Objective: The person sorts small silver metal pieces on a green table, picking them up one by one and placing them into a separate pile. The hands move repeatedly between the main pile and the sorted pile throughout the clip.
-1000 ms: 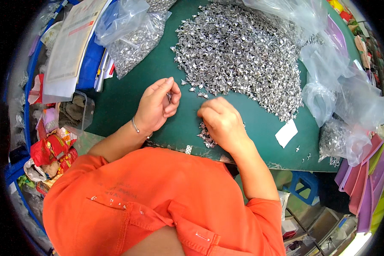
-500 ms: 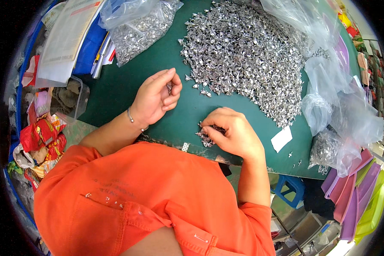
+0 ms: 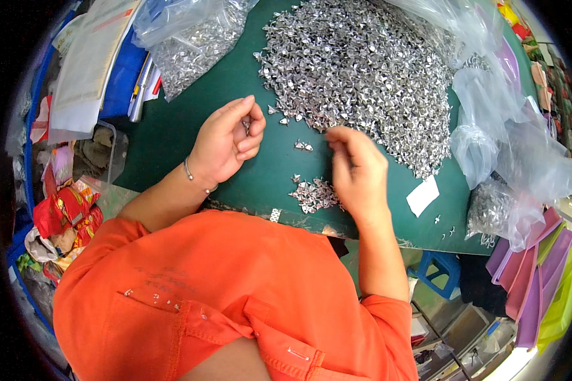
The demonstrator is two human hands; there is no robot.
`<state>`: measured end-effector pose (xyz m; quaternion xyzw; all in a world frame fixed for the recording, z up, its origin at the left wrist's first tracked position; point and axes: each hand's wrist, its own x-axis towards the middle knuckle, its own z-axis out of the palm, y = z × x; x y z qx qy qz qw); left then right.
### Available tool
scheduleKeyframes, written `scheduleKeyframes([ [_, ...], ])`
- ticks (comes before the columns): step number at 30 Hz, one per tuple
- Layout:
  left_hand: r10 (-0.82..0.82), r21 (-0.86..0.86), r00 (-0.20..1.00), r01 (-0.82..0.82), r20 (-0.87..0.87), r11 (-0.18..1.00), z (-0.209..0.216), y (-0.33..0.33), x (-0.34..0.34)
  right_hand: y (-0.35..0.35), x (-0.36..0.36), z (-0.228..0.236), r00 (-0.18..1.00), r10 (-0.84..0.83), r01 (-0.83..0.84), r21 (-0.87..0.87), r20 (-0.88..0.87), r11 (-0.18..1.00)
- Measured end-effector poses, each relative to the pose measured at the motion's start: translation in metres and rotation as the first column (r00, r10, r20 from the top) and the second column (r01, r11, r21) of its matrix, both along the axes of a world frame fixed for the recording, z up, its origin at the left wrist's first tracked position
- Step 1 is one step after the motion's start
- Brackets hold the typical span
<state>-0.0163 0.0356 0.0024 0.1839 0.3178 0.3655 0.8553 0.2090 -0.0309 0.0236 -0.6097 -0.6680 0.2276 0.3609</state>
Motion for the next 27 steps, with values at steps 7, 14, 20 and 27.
scheduleKeyframes([
  [7, -0.003, 0.012, 1.000, 0.003, -0.020, 1.000, 0.002, -0.002, -0.003, -0.001, -0.018, -0.011, 0.990, 0.059, -0.069, 0.077, 0.125, 0.995],
  [14, 0.015, 0.042, 0.999, -0.014, -0.031, 0.999, 0.000, -0.002, 0.003, -0.005, 0.013, 0.003, 0.988, 0.112, -0.121, 0.076, 0.106, 0.990],
  [20, 0.018, 0.060, 0.998, -0.014, -0.055, 0.998, 0.001, -0.002, 0.003, -0.005, 0.006, -0.003, 1.000, 0.003, -0.002, 0.088, -0.019, 0.996],
  [27, 0.022, 0.048, 0.999, -0.020, -0.029, 0.999, -0.001, -0.002, 0.002, -0.004, 0.013, 0.016, 0.906, 0.372, -0.412, -0.214, -0.203, 0.886],
])
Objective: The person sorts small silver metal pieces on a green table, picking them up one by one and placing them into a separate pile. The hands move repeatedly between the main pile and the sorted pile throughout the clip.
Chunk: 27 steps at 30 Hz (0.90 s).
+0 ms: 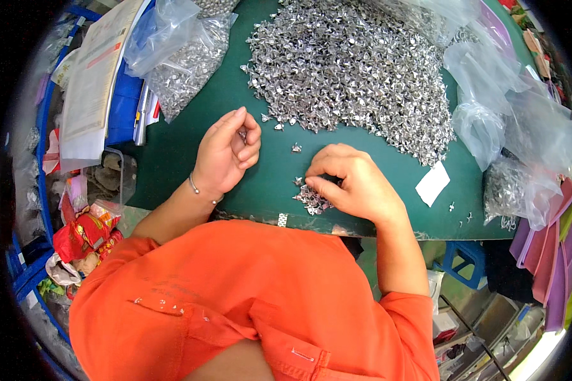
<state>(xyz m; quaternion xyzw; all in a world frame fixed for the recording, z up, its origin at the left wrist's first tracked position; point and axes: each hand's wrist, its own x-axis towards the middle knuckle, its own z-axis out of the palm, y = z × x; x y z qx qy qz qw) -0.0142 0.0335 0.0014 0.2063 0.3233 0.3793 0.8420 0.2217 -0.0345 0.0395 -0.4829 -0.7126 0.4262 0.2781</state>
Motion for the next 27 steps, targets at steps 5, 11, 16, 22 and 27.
scheduleKeyframes([
  [5, -0.004, 0.005, 1.000, 0.004, -0.014, 1.000, 0.001, 0.001, 0.000, 0.012, -0.035, -0.023, 0.930, -0.309, 0.202, 0.422, 0.201, 0.884],
  [11, 0.001, -0.026, 1.000, -0.002, -0.025, 1.000, 0.002, -0.001, -0.001, 0.008, -0.031, -0.028, 0.950, -0.255, 0.162, 0.413, 0.182, 0.896],
  [16, -0.010, -0.017, 1.000, 0.010, -0.013, 1.000, 0.001, 0.000, -0.001, 0.004, -0.025, -0.019, 0.936, -0.335, 0.297, 0.263, 0.112, 0.918],
  [22, 0.007, -0.026, 1.000, -0.008, -0.024, 1.000, 0.003, 0.000, 0.000, 0.006, -0.031, -0.023, 0.923, -0.326, 0.223, 0.407, 0.203, 0.886],
  [27, -0.008, -0.012, 1.000, 0.008, -0.009, 1.000, 0.002, 0.000, -0.002, 0.000, -0.018, -0.022, 0.970, -0.171, 0.083, 0.423, 0.174, 0.902],
])
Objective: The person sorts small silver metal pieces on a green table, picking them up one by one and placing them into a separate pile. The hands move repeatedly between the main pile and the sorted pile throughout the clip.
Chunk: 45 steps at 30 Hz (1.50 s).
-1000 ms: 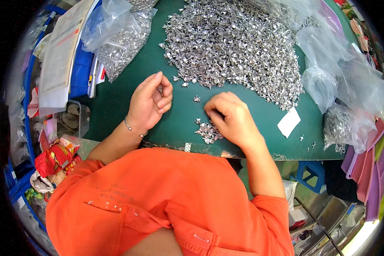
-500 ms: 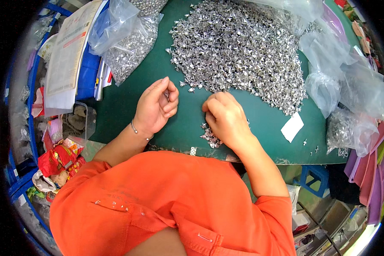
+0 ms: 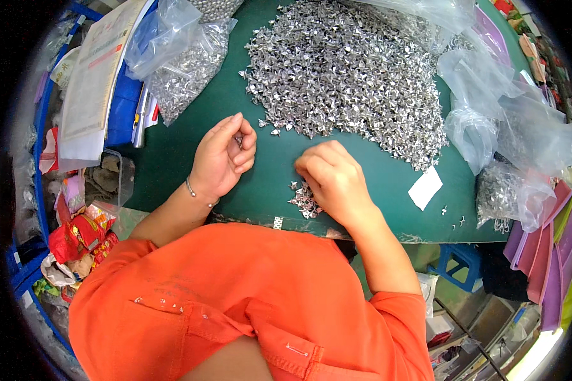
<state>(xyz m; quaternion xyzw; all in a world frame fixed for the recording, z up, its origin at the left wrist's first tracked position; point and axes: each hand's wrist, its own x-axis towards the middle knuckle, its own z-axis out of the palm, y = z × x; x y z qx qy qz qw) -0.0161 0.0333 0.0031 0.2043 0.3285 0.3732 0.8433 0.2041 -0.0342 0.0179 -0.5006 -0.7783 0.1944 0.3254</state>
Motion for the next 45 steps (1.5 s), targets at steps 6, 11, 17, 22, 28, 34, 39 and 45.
scheduleKeyframes([
  [6, -0.006, 0.005, 1.000, 0.006, 0.010, 1.000, 0.000, 0.000, 0.001, -0.009, 0.022, 0.004, 0.970, -0.212, 0.206, -0.056, -0.117, 0.977],
  [11, 0.013, -0.014, 1.000, -0.013, 0.005, 1.000, 0.001, -0.001, 0.000, -0.014, 0.008, 0.014, 0.968, 0.209, -0.242, -0.281, -0.142, 0.929],
  [17, 0.066, 0.010, 0.997, -0.067, 0.036, 0.998, 0.000, -0.001, 0.002, 0.023, -0.032, 0.014, 0.989, 0.134, -0.138, 0.049, 0.065, 0.989],
  [22, 0.079, 0.001, 0.996, -0.079, 0.035, 0.997, -0.001, -0.001, 0.000, 0.037, -0.035, 0.007, 0.951, 0.217, -0.230, 0.035, 0.220, 0.972],
  [28, 0.046, -0.027, 0.999, -0.045, 0.028, 0.999, -0.001, -0.001, 0.001, 0.006, 0.029, 0.007, 0.995, 0.083, -0.089, -0.113, -0.057, 0.990],
  [34, 0.031, -0.012, 0.998, -0.031, 0.052, 0.999, -0.004, -0.001, 0.000, -0.021, 0.051, -0.004, 0.859, -0.445, 0.375, -0.283, -0.252, 0.883],
  [39, 0.035, 0.014, 0.999, -0.035, 0.017, 0.999, -0.003, -0.001, 0.001, -0.023, 0.021, 0.004, 0.948, -0.318, 0.314, -0.145, -0.004, 0.938],
  [45, 0.038, 0.032, 0.999, -0.039, 0.007, 0.999, -0.003, -0.001, 0.002, -0.024, 0.019, -0.004, 0.958, -0.282, 0.280, -0.043, -0.057, 0.959],
])
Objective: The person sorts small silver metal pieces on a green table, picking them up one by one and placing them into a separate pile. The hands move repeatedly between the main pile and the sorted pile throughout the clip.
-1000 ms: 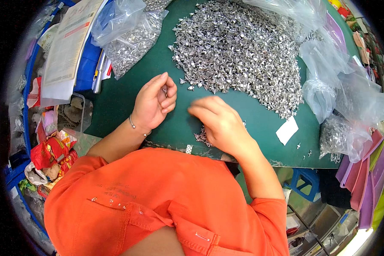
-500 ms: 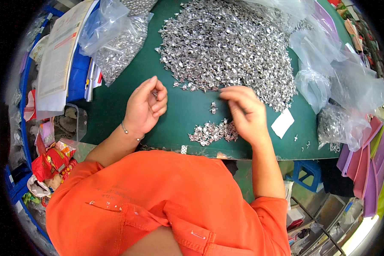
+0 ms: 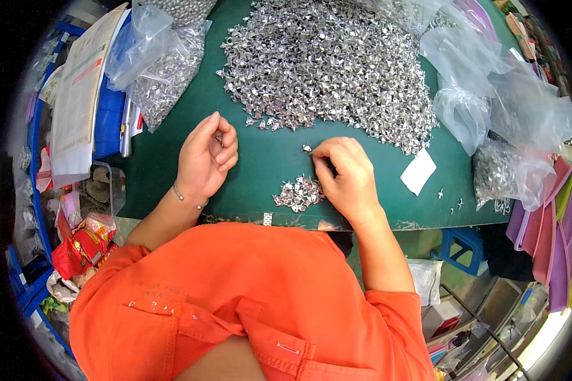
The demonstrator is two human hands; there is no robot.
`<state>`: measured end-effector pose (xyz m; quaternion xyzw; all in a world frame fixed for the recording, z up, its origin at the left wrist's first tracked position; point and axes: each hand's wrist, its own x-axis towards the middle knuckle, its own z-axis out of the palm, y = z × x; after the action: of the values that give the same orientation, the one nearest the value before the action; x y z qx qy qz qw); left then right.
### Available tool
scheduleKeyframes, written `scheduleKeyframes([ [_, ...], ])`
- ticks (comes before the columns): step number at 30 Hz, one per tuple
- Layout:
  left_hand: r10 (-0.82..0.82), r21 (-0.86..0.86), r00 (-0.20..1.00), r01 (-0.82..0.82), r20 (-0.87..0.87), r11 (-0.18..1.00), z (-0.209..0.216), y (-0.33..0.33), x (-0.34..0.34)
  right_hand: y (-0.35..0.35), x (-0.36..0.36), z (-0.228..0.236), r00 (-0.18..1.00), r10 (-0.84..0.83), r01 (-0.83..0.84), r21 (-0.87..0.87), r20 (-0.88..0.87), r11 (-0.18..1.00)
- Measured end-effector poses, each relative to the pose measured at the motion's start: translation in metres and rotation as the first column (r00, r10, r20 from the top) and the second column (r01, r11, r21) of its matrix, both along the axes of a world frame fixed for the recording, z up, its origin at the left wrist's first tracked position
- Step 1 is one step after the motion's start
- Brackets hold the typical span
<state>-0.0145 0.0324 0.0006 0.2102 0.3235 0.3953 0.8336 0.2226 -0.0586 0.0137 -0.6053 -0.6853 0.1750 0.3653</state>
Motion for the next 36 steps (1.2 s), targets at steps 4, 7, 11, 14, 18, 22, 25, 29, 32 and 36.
scheduleKeyframes([
  [4, -0.001, 0.005, 1.000, 0.001, 0.012, 1.000, -0.002, 0.000, 0.000, 0.000, 0.011, 0.009, 0.992, 0.124, -0.124, -0.012, 0.000, 0.992],
  [7, 0.002, -0.004, 1.000, -0.002, 0.008, 1.000, -0.001, -0.001, -0.001, 0.002, 0.022, 0.014, 0.999, 0.036, -0.038, -0.049, -0.041, 0.998],
  [11, -0.004, 0.007, 1.000, 0.004, 0.002, 1.000, -0.001, 0.000, 0.000, -0.001, 0.011, 0.013, 0.999, -0.032, 0.034, -0.131, 0.012, 0.991],
  [14, -0.004, 0.011, 1.000, 0.004, -0.002, 1.000, -0.001, 0.000, 0.000, -0.001, 0.003, 0.011, 0.996, 0.037, -0.027, -0.113, 0.085, 0.993],
  [18, 0.002, 0.005, 1.000, -0.002, 0.002, 1.000, -0.002, 0.000, 0.000, 0.002, 0.005, 0.005, 0.993, 0.101, -0.102, 0.002, 0.055, 0.995],
  [22, -0.001, 0.016, 1.000, 0.001, 0.006, 1.000, -0.003, 0.000, 0.000, 0.001, 0.005, 0.016, 0.987, 0.145, -0.151, -0.084, -0.075, 0.985],
  [25, -0.008, 0.023, 1.000, 0.008, -0.007, 1.000, -0.003, 0.000, 0.001, 0.013, -0.004, 0.006, 0.998, -0.056, 0.057, 0.058, -0.002, 0.997],
  [29, 0.002, 0.001, 1.000, -0.002, -0.009, 1.000, -0.002, 0.000, 0.000, 0.017, -0.015, 0.001, 0.999, -0.005, 0.004, 0.016, 0.043, 1.000],
  [32, 0.008, -0.003, 1.000, -0.008, -0.012, 1.000, -0.001, 0.000, 0.000, 0.020, -0.011, -0.002, 0.997, 0.035, -0.044, 0.134, 0.075, 0.990],
  [36, 0.000, 0.008, 1.000, 0.000, 0.007, 1.000, -0.003, 0.000, 0.000, 0.010, 0.007, 0.007, 0.979, 0.166, -0.177, -0.096, -0.119, 0.979],
])
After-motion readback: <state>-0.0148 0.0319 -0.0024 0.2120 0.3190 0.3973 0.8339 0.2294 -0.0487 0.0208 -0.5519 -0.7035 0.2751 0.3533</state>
